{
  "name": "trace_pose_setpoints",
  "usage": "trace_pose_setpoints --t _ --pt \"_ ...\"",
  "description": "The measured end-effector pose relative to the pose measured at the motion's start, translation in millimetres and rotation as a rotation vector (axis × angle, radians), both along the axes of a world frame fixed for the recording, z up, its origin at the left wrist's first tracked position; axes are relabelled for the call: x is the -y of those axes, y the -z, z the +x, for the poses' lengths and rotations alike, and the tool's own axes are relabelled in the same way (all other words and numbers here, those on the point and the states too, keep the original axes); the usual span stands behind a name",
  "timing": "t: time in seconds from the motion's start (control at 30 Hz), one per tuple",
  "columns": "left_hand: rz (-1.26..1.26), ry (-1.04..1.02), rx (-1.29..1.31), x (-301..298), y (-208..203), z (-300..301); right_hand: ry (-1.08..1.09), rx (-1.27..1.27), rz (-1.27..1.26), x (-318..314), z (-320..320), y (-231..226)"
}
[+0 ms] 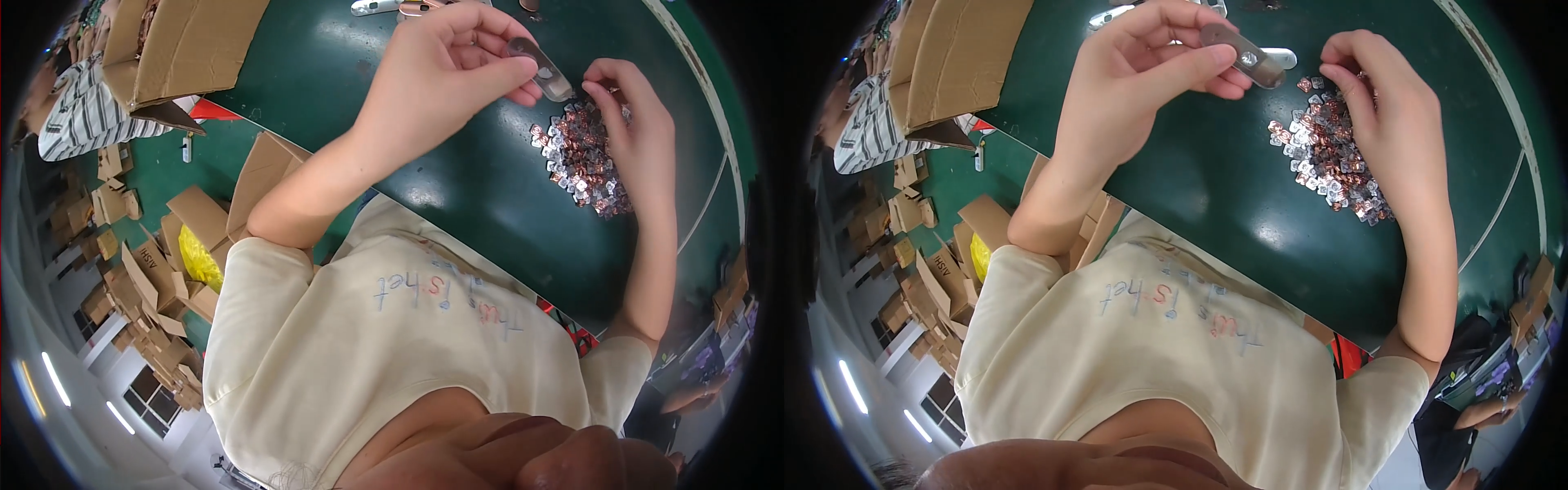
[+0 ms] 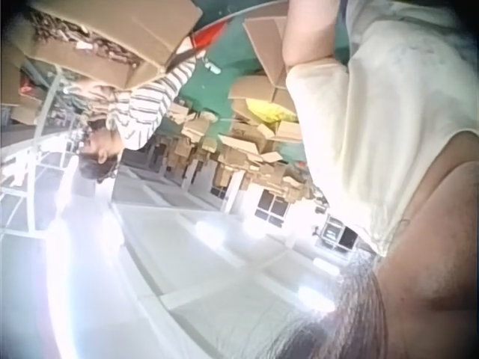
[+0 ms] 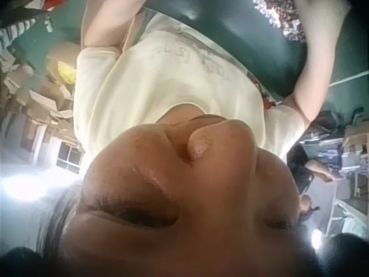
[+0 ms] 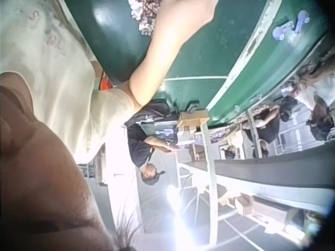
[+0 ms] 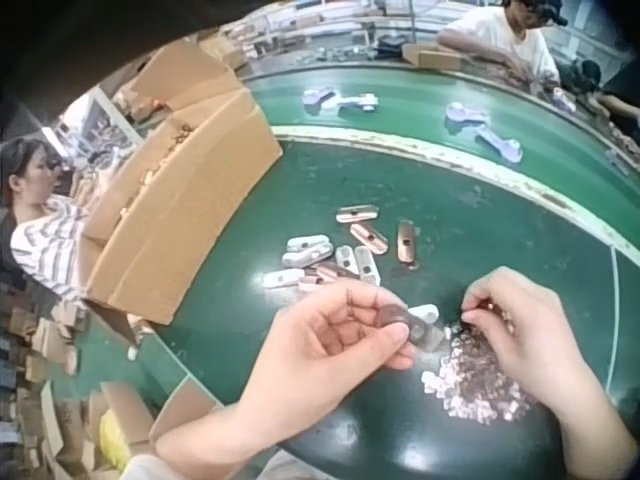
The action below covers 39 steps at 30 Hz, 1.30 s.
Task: The person is manually assembling small metal and plastic electronic components at a factory assembly line.
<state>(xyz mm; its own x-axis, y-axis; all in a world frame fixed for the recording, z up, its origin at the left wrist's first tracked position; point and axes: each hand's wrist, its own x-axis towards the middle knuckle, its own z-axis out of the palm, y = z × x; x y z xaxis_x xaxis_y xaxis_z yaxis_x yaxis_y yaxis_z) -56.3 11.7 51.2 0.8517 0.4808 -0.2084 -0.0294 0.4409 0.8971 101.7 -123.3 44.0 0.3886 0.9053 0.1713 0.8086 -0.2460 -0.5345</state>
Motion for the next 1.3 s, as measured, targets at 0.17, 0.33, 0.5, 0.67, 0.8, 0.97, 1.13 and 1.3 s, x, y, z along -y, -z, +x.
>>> trace_pose_setpoints --t 0.17,0.33,0.5,0.67,0.8,0.97,1.13,1.3 --pt "0.906 0.066 0.512 -1 25 1 0.040 -0.706 0.213 8 -19 -25" --pt "-0.021 -0.127 0.211 32 -2 0 -0.098 -0.412 0.257 13 -20 -25" --pt "0.176 -0.071 0.144 35 1 6 -0.085 -0.757 0.306 10 -19 -21" --pt "0.194 -0.031 0.130 33 0 9 0.011 -0.943 0.125 11 -10 -29" --pt "0.506 -0.033 0.126 30 2 9 -0.043 -1.024 0.110 14 -3 -29" --pt "0.583 0.026 0.179 18 1 17 -0.086 -1.052 0.189 18 6 -33" --pt "0.358 0.149 0.078 16 -3 23 -0.072 -1.062 0.173 15 20 -23" --pt "0.432 0.074 0.046 9 6 28 -0.005 -0.741 0.276 9 13 -18"
